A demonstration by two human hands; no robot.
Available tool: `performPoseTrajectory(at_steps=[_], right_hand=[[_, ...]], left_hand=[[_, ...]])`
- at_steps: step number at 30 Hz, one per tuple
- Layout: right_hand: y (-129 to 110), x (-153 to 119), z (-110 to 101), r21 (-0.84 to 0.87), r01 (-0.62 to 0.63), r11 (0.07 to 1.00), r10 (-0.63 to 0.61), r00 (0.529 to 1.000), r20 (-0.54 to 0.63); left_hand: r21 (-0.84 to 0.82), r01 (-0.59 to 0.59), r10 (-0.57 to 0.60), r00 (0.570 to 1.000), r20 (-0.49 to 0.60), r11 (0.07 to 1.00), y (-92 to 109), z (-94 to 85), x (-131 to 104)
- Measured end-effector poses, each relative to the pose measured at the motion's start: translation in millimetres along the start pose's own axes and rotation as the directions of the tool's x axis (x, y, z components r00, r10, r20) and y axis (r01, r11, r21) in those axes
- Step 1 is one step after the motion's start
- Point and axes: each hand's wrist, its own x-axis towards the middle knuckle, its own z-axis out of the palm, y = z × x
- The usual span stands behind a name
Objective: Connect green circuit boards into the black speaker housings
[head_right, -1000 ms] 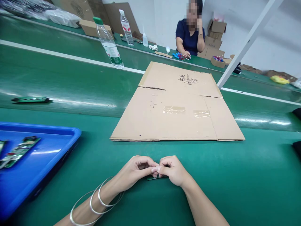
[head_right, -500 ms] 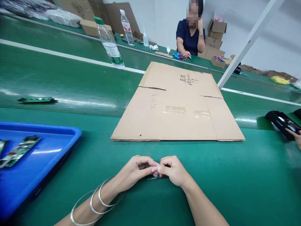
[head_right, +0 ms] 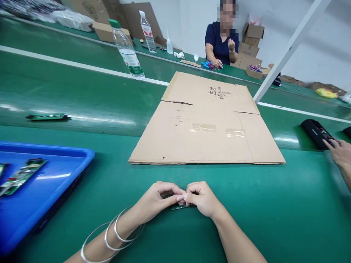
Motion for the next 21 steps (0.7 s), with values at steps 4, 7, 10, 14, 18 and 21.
performPoseTrajectory(at_steps=[4, 7, 10, 14, 18, 21], right_hand=[[0.8, -0.3, 0.5, -0.016, 0.007, 1.000, -0.007, 1.000, 0.001], [1.0, -0.4, 0.8, -0.030, 0.011, 0.999, -0.011, 1.000, -0.006], [0.6, 0.0, 0.7, -0.017, 0.009, 1.000, -0.009, 1.000, -0.001], [-0.5, 0.8, -0.4, 0.028, -0.005, 1.000, 0.005, 1.000, 0.026], [-1.0, 0.8, -1.0, 0.046, -0.011, 0.999, 0.009, 1.000, 0.028], [-0.6, 0.5, -0.8, 0.042, -0.008, 0.999, 0.007, 1.000, 0.024]], left_hand=[[-0.025, 0.011, -0.010, 1.000, 0.002, 1.000, -1.9, 0.1, -0.4], [-0.050, 0.028, -0.028, 1.000, 0.004, 0.998, -2.2, 0.5, -0.7], [-0.082, 0.043, -0.043, 0.999, 0.001, 0.996, -1.5, 0.7, -1.1], [-0.134, 0.065, -0.062, 0.998, 0.026, 0.989, 0.6, 0.7, -2.0], [-0.146, 0.074, -0.069, 0.997, 0.037, 0.986, 1.7, 0.6, -2.1], [-0.132, 0.071, -0.068, 0.997, 0.027, 0.989, 0.7, 0.4, -1.6]])
